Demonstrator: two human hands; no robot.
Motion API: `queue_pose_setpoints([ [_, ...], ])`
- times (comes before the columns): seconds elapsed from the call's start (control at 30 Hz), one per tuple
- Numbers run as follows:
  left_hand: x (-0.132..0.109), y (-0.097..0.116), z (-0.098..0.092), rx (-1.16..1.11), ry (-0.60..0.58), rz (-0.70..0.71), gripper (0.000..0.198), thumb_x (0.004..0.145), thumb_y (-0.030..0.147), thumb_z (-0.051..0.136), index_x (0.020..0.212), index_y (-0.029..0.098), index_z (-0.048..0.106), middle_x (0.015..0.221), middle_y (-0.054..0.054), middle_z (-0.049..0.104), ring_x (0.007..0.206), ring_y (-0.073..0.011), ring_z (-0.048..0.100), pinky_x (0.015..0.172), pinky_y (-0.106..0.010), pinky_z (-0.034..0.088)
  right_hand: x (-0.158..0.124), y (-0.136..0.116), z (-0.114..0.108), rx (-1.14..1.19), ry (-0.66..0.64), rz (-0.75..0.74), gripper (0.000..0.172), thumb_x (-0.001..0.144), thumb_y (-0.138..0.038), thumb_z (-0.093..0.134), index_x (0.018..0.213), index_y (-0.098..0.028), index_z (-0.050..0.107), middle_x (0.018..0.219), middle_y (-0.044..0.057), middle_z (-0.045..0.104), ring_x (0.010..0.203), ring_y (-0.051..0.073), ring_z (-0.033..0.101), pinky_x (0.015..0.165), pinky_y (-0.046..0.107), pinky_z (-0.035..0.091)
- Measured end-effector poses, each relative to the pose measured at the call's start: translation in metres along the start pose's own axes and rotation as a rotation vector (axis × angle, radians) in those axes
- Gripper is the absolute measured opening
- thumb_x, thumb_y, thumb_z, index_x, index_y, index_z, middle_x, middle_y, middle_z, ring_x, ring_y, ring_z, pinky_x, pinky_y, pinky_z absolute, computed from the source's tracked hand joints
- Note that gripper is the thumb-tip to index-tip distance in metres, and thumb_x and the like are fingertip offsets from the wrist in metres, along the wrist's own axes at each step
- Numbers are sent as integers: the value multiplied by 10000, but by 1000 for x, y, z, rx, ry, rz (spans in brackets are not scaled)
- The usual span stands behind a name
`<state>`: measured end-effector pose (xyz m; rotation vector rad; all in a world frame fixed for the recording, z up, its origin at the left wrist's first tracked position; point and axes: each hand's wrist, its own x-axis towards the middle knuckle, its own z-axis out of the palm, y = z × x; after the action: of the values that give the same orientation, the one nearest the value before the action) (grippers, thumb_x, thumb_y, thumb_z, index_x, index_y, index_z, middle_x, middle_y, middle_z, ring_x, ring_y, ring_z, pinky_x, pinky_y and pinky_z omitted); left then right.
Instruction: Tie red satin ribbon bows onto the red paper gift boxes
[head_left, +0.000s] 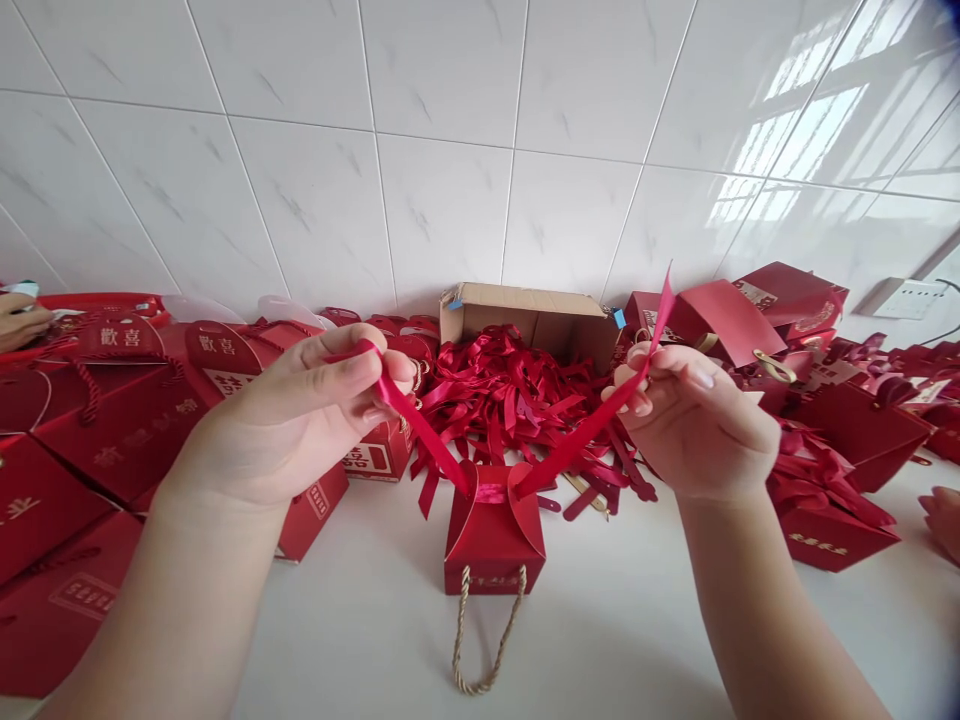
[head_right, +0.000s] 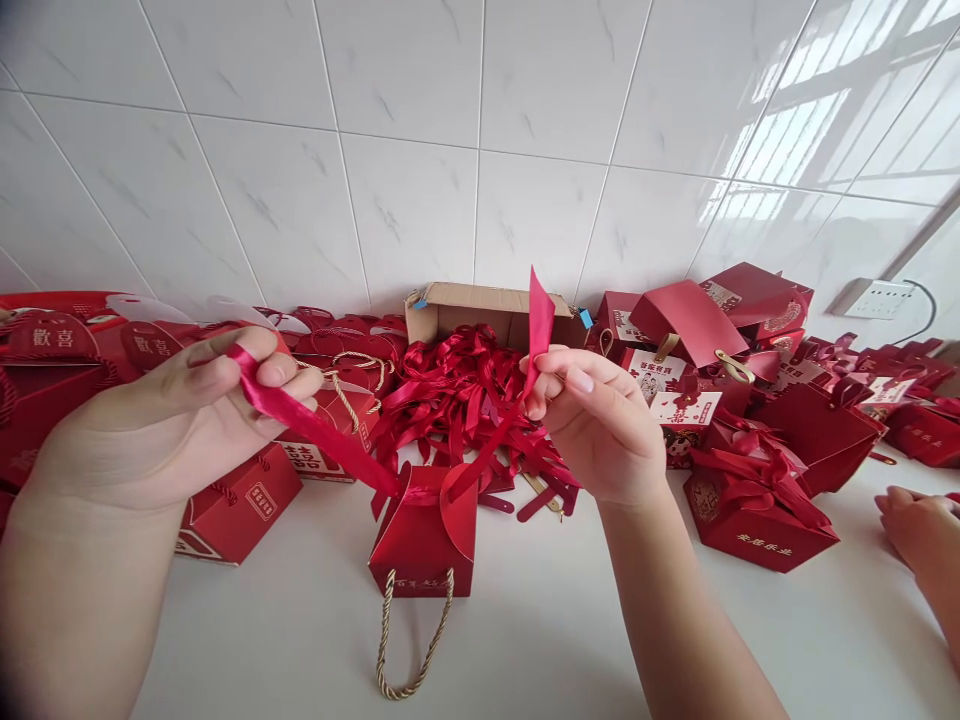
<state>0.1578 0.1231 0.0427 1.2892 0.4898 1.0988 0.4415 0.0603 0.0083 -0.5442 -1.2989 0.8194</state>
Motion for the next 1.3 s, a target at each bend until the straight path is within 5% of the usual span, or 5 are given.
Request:
queue_pose_setpoints([
  [0.6,-4,-2,19,-188,19,30,204,564,258,874,646,213,693,620,63,624,531,-39,475,518,-155,431,-3,-3,3,-141,62,-50,191,818,-374,572,957,-333,696,722,36,600,648,197,534,630,358,473],
  [0.77,-5,-4,25,-95,127,141,104,632,245,826,690,251,740,710,37,709,654,-79,583,595,-170,472,-6,-5,11,-85,1,-115,257,834,-316,599,1066,-307,709,770,45,639,701,197,539,663,360,468],
  [0.97,-9,-2,34,40,205,250,106,662,256,795,746,271,731,855,12,743,647,-94,577,470,-175,386,-7,-8,17,-147,1,-144,257,845,-301,598,1079,-308,704,879,56,678,727,207,557,711,389,475],
  [1.3,0,1,46,39,211,258,133,643,244,819,725,207,722,711,26,690,675,-95,605,636,-201,469,1,-12,33,-187,32,-220,219,863,-258,586,1014,-316,733,874,30,676,761,175,581,754,343,487],
])
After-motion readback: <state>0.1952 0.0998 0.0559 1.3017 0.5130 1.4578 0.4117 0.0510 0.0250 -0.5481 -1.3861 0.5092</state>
